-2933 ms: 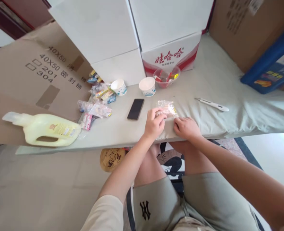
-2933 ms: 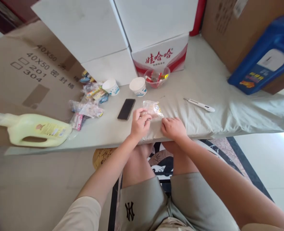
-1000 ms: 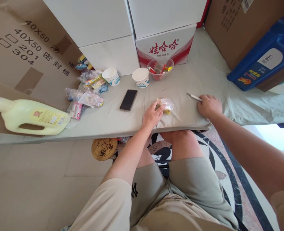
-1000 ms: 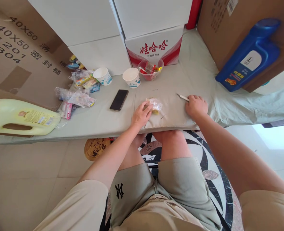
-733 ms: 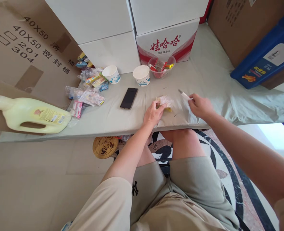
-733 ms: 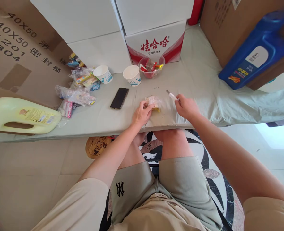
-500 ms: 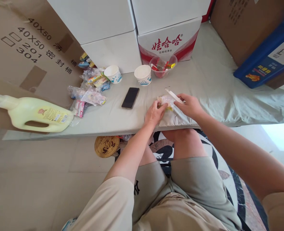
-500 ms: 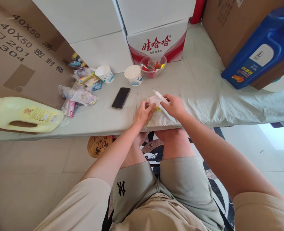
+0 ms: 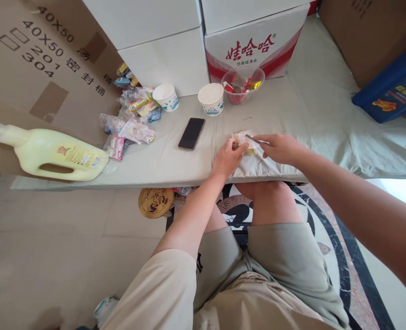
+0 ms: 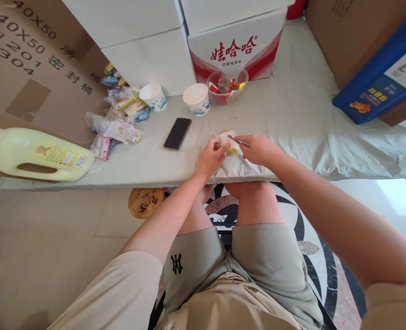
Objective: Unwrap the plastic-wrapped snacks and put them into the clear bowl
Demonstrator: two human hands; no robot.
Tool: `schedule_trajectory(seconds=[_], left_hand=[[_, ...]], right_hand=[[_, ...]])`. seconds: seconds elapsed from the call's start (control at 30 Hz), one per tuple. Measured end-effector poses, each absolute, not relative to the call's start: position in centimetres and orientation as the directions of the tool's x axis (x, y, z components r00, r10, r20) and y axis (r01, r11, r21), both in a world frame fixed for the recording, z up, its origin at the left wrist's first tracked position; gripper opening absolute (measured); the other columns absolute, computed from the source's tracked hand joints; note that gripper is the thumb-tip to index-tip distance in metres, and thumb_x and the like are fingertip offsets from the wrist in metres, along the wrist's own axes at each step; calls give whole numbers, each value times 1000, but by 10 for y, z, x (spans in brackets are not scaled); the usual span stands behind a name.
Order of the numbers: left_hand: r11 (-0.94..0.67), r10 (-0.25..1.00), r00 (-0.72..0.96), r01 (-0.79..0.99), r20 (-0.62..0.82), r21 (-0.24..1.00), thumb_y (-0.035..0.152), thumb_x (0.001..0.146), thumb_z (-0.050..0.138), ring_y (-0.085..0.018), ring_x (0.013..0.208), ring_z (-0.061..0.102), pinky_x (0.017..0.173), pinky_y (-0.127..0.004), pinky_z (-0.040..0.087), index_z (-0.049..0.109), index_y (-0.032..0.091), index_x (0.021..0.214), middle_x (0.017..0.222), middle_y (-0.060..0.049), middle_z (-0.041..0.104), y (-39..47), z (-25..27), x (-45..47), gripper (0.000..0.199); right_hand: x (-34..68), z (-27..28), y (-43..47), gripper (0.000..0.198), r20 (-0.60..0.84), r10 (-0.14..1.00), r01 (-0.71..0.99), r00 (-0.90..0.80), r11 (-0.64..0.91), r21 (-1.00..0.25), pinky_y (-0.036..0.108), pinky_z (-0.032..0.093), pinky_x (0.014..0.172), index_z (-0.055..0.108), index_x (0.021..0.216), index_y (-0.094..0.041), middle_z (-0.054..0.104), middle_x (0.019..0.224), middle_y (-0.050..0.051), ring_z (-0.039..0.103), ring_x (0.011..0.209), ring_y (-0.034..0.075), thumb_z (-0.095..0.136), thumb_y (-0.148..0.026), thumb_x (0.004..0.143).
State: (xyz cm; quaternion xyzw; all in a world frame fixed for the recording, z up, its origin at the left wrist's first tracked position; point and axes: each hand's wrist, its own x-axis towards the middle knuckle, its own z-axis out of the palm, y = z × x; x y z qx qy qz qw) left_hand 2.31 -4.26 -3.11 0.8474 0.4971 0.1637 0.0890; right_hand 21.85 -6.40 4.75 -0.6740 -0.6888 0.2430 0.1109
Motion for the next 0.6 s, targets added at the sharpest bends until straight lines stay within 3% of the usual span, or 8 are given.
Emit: schedule_trajectory(seconds=[0.13, 0.17, 0.27, 0.37, 0.5, 0.6], left_hand=[[-532, 846, 474, 787, 245, 314, 28, 99, 49, -23, 102, 62, 88, -36, 49, 61, 38, 131, 125, -7, 57, -39, -38, 23, 36], [-539, 841, 481, 784, 246, 309, 28, 99, 50, -23, 103, 62, 89, -37, 49, 59, 38, 134, 124, -7, 58, -37, -39, 23, 37], [-528, 848, 474, 799, 239, 289, 37, 99, 54, -27, 110, 61, 94, -40, 47, 53, 30, 143, 120, -11, 61, -37, -38, 23, 45], [-491, 868, 442, 833, 227, 256, 51, 93, 62, -32, 114, 59, 98, -44, 43, 55, 20, 140, 116, -15, 63, -40, -33, 23, 58], [-485, 863, 420, 845, 281, 226, 64, 86, 63, -34, 116, 56, 103, -49, 41, 63, 19, 130, 121, -17, 61, -42, -31, 22, 63], [-519, 841, 433, 813, 324, 263, 58, 86, 67, -32, 120, 54, 106, -46, 42, 63, 19, 127, 125, -16, 58, -37, -34, 20, 56]], right_hand=[[259, 43, -95, 49, -350, 927, 863, -137, -62, -502, 38, 53, 67, 64, 138, -35, 76, 79, 2, 63, 63, 22, 46, -40, 92], [269, 41, -100, 52, -343, 936, 868, -77, -106, -484, 40, 53, 67, 60, 141, -35, 76, 83, 3, 63, 62, 22, 45, -40, 92], [285, 33, -106, 62, -132, 984, 916, 123, -164, -367, 49, 54, 84, 49, 151, -27, 73, 114, 15, 69, 94, 32, 47, -38, 90], [277, 19, -105, 66, 64, 995, 948, 78, -54, -315, 53, 44, 108, 49, 149, -14, 55, 142, 24, 52, 134, 38, 51, -36, 88], [241, -4, -97, 62, 152, 984, 866, -95, 157, -475, 49, 44, 111, 50, 145, -14, 52, 146, 21, 53, 133, 33, 50, -38, 88], [212, -18, -90, 64, 213, 966, 805, -144, 239, -542, 50, 44, 109, 47, 148, -18, 50, 150, 18, 52, 134, 33, 52, -40, 88]])
